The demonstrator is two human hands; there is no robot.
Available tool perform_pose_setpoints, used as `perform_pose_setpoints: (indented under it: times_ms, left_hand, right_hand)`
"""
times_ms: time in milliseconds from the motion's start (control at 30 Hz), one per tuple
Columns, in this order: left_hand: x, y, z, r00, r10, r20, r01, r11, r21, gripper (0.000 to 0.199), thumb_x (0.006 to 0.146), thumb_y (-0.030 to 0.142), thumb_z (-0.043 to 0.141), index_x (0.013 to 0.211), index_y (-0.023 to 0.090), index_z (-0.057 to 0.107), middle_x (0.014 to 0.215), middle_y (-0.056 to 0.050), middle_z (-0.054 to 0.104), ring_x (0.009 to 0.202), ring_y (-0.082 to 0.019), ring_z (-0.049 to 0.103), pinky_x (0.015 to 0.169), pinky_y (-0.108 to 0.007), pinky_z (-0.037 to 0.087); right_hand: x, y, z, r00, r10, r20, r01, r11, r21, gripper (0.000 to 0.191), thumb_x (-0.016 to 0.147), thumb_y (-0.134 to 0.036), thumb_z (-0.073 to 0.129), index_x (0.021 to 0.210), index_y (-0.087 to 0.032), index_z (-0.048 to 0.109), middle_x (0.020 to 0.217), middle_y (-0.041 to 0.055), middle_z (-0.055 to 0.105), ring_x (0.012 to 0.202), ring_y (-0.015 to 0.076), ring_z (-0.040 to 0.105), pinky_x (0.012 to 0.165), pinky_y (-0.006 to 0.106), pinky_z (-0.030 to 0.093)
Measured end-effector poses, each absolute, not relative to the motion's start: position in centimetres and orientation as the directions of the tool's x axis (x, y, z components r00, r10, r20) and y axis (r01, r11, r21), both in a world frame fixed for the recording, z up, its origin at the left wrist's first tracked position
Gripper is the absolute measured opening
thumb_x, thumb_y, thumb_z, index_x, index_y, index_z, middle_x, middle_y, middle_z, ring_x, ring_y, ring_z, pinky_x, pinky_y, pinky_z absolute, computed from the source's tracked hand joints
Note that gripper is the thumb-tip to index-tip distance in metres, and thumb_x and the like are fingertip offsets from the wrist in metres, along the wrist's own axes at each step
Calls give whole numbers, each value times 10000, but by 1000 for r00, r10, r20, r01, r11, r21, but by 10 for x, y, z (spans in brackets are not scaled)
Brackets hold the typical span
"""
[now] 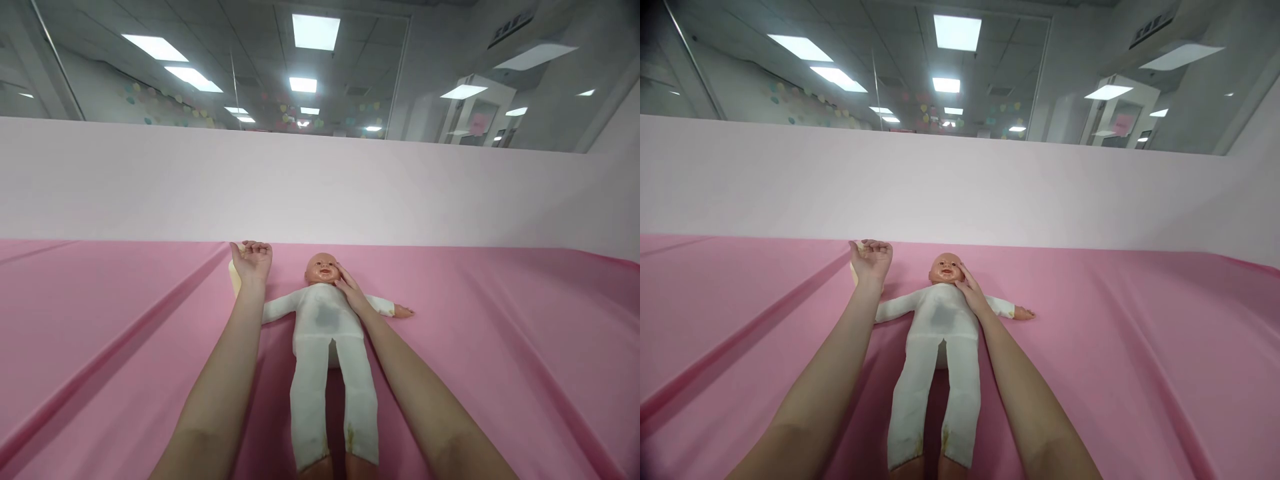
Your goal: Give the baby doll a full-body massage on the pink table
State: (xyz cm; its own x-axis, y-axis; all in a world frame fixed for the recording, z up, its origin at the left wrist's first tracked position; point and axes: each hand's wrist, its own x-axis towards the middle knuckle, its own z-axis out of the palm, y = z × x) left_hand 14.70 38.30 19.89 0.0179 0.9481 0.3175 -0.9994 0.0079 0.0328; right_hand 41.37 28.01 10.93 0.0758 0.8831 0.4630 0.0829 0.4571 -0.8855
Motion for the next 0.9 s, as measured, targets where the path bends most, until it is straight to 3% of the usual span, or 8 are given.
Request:
perform_pose_setpoints:
  times_ms: [100, 200, 433, 567, 900]
  left_hand:
    - [144, 389, 198, 19, 947, 322, -1000, 22, -8, 255, 969, 343, 421, 768, 185, 429, 573, 61, 472, 529, -53, 513, 633, -206, 461]
    - [142, 391, 197, 30, 944, 328, -1000, 28, 9, 280, 988, 225, 331, 715, 184, 377, 525, 69, 416, 475, -45, 470, 612, -194, 447]
    - [144, 389, 195, -5, 934, 358, -988, -59, 140, 340, 1006, 261, 291, 679, 184, 342, 526, 55, 377, 459, -49, 436, 568, -171, 441]
    - [143, 390, 196, -4, 949, 314, -994, -37, 99, 330, 1005, 216, 273, 686, 185, 352, 530, 52, 380, 464, -49, 438, 559, -170, 440]
    - [141, 393, 194, 52, 927, 372, -998, 33, 58, 291, 1010, 198, 286, 730, 184, 366, 559, 53, 417, 500, -44, 461, 579, -179, 451]
  right_hand:
    - [412, 280, 111, 68, 887, 458, 76, 453, -888, 627, 805, -530, 615, 1376, -328, 451, 1468, -50, 353, 1409, 227, 227, 1198, 431, 143]
    - [411, 279, 113, 72, 886, 458, 96, 451, -887, 642, 802, -539, 616, 1382, -325, 441, 1467, -47, 355, 1408, 232, 228, 1197, 439, 148]
    - [409, 275, 116, 80, 887, 455, 139, 442, -886, 660, 807, -531, 611, 1402, -319, 419, 1459, -37, 368, 1410, 249, 221, 1198, 461, 147]
    - [410, 275, 116, 78, 886, 457, 148, 443, -884, 661, 809, -533, 605, 1404, -317, 415, 1465, -36, 358, 1412, 250, 215, 1197, 464, 146]
    - [412, 277, 111, 85, 880, 466, 142, 453, -880, 632, 819, -511, 599, 1395, -314, 426, 1470, -31, 353, 1405, 240, 235, 1193, 443, 168]
